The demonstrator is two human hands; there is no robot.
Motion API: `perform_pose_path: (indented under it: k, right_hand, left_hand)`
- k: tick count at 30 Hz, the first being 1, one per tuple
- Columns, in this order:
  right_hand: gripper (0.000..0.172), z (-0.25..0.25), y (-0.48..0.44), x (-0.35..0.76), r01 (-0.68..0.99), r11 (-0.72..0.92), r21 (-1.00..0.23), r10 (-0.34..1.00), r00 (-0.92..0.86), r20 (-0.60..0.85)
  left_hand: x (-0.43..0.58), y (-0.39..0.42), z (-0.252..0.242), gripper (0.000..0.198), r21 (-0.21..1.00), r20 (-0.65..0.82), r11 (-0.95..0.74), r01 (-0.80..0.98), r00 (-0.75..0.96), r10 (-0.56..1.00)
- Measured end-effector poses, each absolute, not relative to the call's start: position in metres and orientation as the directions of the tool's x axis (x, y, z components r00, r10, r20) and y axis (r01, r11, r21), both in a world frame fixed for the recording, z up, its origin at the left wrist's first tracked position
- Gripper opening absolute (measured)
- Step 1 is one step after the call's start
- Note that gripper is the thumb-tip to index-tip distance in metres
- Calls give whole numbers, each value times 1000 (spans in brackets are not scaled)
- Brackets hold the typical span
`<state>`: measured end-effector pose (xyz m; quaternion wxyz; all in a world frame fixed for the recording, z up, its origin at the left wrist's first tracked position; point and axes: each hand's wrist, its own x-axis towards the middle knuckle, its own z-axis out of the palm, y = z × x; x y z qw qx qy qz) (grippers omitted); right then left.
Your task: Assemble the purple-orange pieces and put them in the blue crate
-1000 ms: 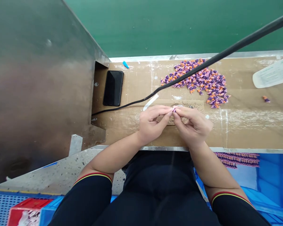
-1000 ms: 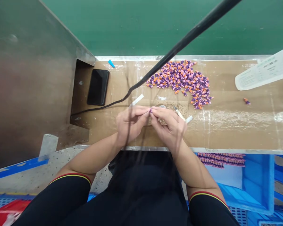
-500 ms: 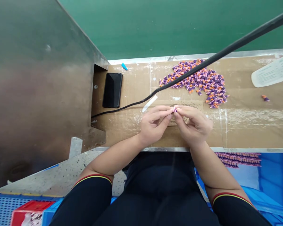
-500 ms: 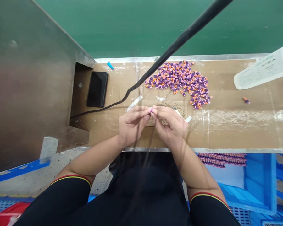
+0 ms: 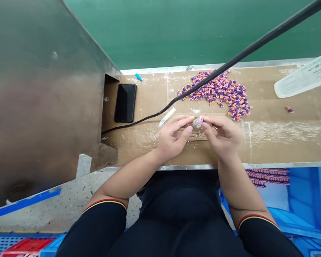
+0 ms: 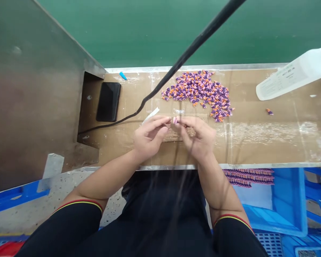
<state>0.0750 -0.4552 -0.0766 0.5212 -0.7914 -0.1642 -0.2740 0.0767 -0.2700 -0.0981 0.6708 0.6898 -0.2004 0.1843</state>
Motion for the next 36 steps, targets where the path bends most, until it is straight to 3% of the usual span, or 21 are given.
perform_pose_path:
  k: [4,7,11,16,19,23,27,32,34,36]
  right_hand:
    - [19,-70,-510,68,408,-528,-745,-20,871,491]
    - [9,-62,-553,60,458,-672,-581,223,874,432]
    - [19,-56,-583,51,560,-730,-392,509,828,237]
    - [23,-68,-584,44,670,-724,-164,643,742,189]
    - [27,-75,-583,37,615,-761,-204,582,787,204]
    - [39,-82,-584,23,450,-823,-345,380,889,254]
    - [20,-92,-575,15,355,-824,-441,238,924,299]
    - [16,-100,-563,9,268,-781,-565,107,947,302]
    - [17,-99,-576,0,160,-713,-682,-43,962,271]
    - [22,-99,-605,-17,22,-599,-800,-300,921,250]
  left_hand:
    - [79,-269,-99,24,856,508,-108,-506,861,-5]
    - [80,-271,-100,23,849,518,-125,-513,855,6]
    - [81,-274,-104,24,792,593,-168,-586,805,-15]
    - [83,-273,-107,25,773,607,-206,-600,794,-33]
    - [85,-272,-108,22,762,625,-198,-617,781,-27]
    - [85,-272,-108,22,770,609,-216,-601,792,-32]
    - [87,-271,-106,19,767,607,-242,-595,794,-28]
    - [89,-268,-104,18,765,597,-265,-587,801,-49]
    - [88,-266,-102,18,786,561,-283,-550,826,-49]
    - [87,-264,-99,19,810,511,-307,-500,858,-48]
